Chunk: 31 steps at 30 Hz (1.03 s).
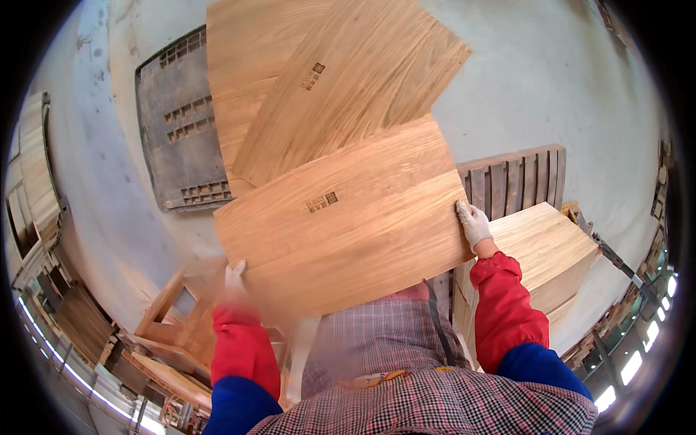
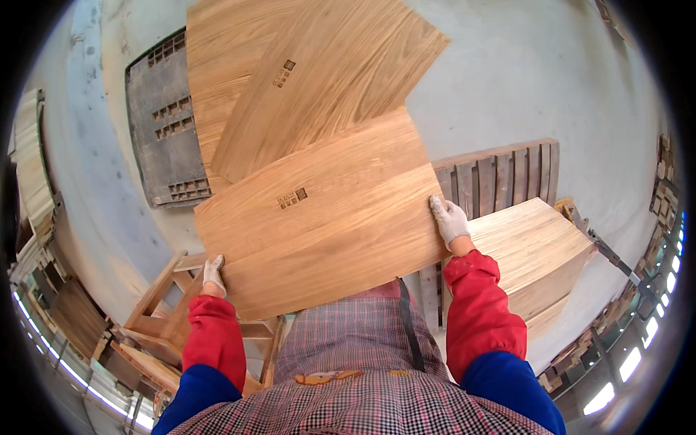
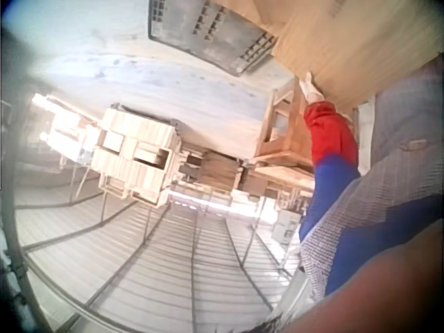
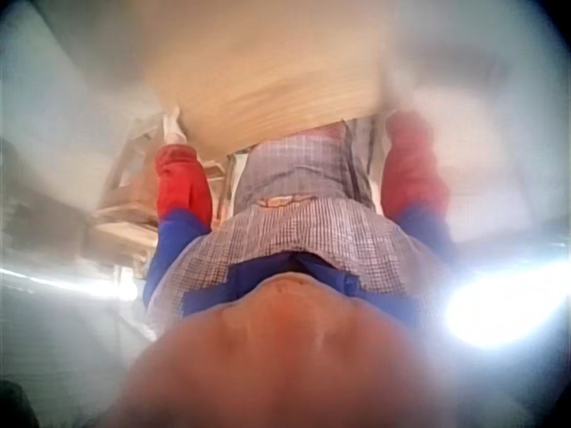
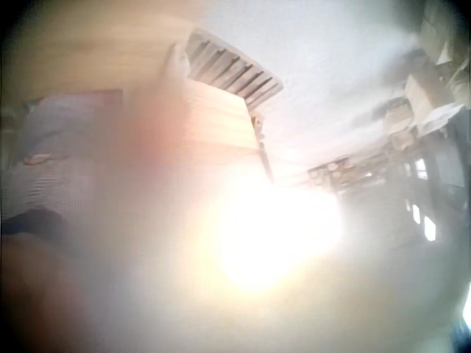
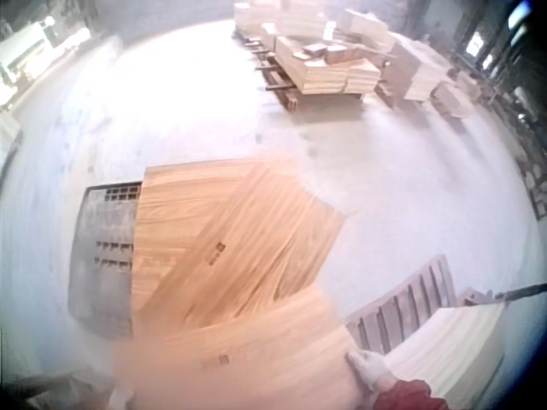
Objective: The person measures a wooden board with a tape measure on a machine table and then moves several wooden boards from stacks on the floor and a pallet.
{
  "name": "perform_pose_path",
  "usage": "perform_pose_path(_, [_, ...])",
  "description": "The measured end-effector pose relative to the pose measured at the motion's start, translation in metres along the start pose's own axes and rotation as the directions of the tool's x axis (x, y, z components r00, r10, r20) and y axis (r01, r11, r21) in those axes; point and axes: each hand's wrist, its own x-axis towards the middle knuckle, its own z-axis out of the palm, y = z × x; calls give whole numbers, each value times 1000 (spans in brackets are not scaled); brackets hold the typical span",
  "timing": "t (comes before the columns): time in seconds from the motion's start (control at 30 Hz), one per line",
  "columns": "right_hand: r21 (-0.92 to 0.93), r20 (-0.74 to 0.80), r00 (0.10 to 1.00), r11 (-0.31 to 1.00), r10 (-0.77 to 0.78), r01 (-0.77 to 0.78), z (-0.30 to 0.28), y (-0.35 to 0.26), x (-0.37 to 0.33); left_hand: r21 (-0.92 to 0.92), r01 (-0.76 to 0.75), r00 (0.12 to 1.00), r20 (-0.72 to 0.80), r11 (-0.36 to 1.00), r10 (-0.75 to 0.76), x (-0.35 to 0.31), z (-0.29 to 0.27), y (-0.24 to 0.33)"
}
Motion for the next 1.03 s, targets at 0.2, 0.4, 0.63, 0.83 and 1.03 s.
perform_pose_path(0.2, [-18, -91, 994, 998, -59, 58, -14, 10, -39, -26, -50, 998, -51, 998, 48, -30, 9, 40])
perform_pose_path(0.4, [188, -221, 961, 960, -165, 208, -41, 36, -94, 12, -222, 974, 36, 975, 222, -17, 20, 82])
perform_pose_path(0.63, [231, -482, 870, 943, -103, 240, -72, 61, -180, 204, -444, 862, 363, 872, 354, -58, 103, 161])
perform_pose_path(0.83, [358, -617, 786, 903, 38, 238, -99, 117, -246, 343, -606, 759, 518, 718, 394, -98, 197, 193])
perform_pose_path(1.03, [576, -704, 680, 726, 205, 377, -128, 188, -307, 345, -699, 638, 697, 627, 328, -185, 316, 175])
